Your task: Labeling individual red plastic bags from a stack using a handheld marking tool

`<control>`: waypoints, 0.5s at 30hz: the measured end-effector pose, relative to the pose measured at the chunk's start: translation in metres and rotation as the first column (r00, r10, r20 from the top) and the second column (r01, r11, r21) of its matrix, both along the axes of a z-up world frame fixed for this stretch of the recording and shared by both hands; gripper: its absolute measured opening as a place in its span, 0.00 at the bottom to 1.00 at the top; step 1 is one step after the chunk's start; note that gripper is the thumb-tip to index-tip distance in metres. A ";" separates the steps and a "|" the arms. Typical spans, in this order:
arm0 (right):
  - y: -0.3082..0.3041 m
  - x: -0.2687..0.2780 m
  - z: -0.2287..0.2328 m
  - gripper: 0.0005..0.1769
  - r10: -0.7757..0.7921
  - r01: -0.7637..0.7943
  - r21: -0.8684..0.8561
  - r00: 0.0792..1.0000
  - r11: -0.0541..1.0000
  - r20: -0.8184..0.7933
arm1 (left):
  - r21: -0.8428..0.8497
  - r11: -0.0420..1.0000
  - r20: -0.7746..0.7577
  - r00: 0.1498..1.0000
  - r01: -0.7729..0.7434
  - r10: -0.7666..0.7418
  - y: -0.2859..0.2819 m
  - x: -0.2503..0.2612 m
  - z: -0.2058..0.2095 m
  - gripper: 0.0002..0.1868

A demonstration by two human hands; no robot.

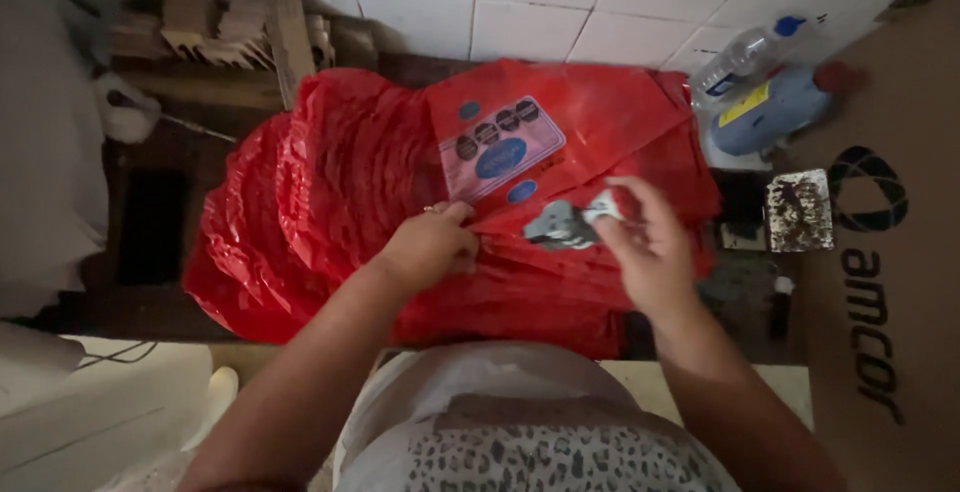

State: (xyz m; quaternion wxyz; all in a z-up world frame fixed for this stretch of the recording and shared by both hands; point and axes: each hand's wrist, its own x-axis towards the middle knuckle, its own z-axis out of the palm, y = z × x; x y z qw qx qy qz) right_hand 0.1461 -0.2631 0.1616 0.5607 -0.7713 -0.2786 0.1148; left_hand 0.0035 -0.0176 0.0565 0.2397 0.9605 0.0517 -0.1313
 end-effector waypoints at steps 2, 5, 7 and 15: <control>-0.013 0.001 0.011 0.27 -0.019 0.019 -0.020 1.000 1.000 -0.007 | -0.033 0.999 0.006 1.000 -0.025 0.025 0.002 0.000 0.001 0.10; -0.031 -0.002 0.012 0.27 -0.036 0.034 -0.037 0.999 0.999 -0.038 | -0.144 0.985 0.026 0.995 -0.094 0.099 0.006 0.000 0.001 0.10; -0.040 -0.009 -0.002 0.28 -0.030 0.028 -0.035 0.998 0.999 -0.062 | -0.223 0.965 0.037 0.988 -0.141 0.153 0.010 0.001 -0.003 0.10; 0.010 -0.036 -0.083 0.26 0.242 -0.159 -0.187 0.751 0.969 0.614 | -0.177 0.952 0.166 0.946 -0.248 0.278 0.012 0.001 -0.010 0.09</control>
